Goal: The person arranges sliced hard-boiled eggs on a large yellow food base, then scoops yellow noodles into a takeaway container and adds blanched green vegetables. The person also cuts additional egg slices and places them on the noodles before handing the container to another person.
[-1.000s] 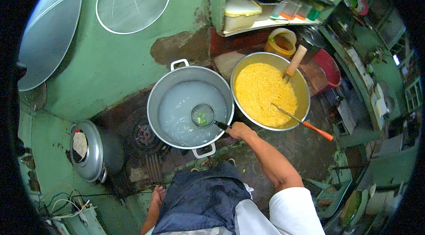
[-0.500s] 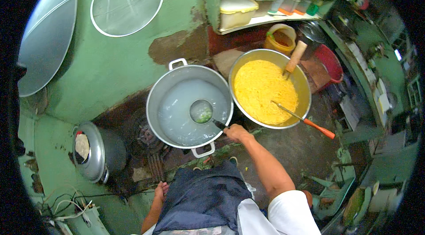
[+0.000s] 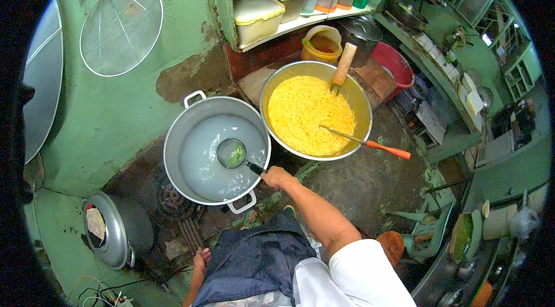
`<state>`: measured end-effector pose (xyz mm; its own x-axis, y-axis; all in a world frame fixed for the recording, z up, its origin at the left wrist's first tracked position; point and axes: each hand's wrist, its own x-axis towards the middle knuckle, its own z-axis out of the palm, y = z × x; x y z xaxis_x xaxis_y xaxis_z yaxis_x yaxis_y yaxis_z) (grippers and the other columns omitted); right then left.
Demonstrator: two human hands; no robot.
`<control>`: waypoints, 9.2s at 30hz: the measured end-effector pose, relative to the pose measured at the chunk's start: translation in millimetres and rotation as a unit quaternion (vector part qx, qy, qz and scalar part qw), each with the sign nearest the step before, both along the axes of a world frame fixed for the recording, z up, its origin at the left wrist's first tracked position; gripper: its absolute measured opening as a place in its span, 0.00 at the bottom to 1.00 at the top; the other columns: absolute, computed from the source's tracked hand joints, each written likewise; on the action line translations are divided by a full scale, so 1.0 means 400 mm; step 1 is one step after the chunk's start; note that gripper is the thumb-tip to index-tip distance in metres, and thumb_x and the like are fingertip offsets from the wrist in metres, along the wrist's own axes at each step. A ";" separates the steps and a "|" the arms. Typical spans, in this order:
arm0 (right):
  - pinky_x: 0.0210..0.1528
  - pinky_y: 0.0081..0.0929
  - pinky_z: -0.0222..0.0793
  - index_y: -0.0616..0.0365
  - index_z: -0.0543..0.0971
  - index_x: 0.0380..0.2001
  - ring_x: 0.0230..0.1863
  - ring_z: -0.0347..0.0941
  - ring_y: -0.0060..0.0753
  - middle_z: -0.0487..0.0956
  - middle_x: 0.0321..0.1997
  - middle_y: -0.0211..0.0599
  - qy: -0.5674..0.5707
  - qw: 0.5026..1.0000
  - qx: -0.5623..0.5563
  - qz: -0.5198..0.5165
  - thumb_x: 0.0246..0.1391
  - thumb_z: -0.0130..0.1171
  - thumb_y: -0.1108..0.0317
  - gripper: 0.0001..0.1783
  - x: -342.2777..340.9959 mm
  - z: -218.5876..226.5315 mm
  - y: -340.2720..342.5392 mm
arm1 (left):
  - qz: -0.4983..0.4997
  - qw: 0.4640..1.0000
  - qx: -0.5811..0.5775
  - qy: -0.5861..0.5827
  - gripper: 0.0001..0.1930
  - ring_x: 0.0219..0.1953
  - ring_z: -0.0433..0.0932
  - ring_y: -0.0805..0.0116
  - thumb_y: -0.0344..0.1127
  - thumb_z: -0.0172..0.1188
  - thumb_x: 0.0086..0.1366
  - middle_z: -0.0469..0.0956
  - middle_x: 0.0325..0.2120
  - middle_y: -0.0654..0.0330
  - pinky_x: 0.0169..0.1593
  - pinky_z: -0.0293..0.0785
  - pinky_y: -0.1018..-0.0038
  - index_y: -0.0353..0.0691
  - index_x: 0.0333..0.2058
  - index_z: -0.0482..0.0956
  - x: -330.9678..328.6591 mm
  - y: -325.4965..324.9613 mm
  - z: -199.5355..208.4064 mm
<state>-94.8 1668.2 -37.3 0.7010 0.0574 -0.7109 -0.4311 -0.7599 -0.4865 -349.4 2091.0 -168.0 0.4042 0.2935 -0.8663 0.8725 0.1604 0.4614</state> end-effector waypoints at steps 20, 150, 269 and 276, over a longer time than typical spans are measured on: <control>0.33 0.39 0.71 0.66 0.80 0.18 0.21 0.75 0.45 0.77 0.17 0.46 -0.012 0.999 0.032 -0.012 0.55 0.47 0.49 0.29 -0.001 -0.010 -0.008 | -0.007 1.000 -0.013 0.003 0.29 0.60 0.64 0.49 0.60 0.42 0.67 0.71 0.56 0.53 0.60 0.58 0.46 0.43 0.51 0.77 -0.034 -0.015 -0.025; 0.10 0.23 0.49 0.60 0.65 0.40 0.12 0.59 0.22 0.70 0.24 0.35 0.156 0.896 0.365 -0.198 0.59 0.42 0.64 0.11 -0.138 0.011 0.002 | 0.131 0.989 0.049 0.051 0.27 0.51 0.72 0.57 0.58 0.47 0.65 0.77 0.47 0.57 0.49 0.72 0.55 0.42 0.47 0.79 -0.275 -0.369 0.046; 0.10 0.22 0.47 0.54 0.64 0.37 0.11 0.56 0.20 0.68 0.20 0.28 0.099 0.891 0.387 -0.216 0.58 0.43 0.67 0.05 -0.168 -0.024 0.030 | 0.218 0.976 -0.018 0.013 0.29 0.53 0.70 0.57 0.62 0.40 0.67 0.75 0.50 0.55 0.53 0.64 0.51 0.46 0.48 0.78 -0.511 -0.385 -0.046; 0.11 0.26 0.51 0.56 0.66 0.35 0.12 0.59 0.22 0.70 0.20 0.30 0.050 0.915 0.355 -0.186 0.58 0.42 0.63 0.09 -0.204 -0.039 0.035 | 0.200 0.980 -0.008 -0.004 0.28 0.53 0.70 0.57 0.61 0.42 0.67 0.77 0.47 0.55 0.52 0.65 0.54 0.45 0.47 0.79 -0.504 -0.398 -0.020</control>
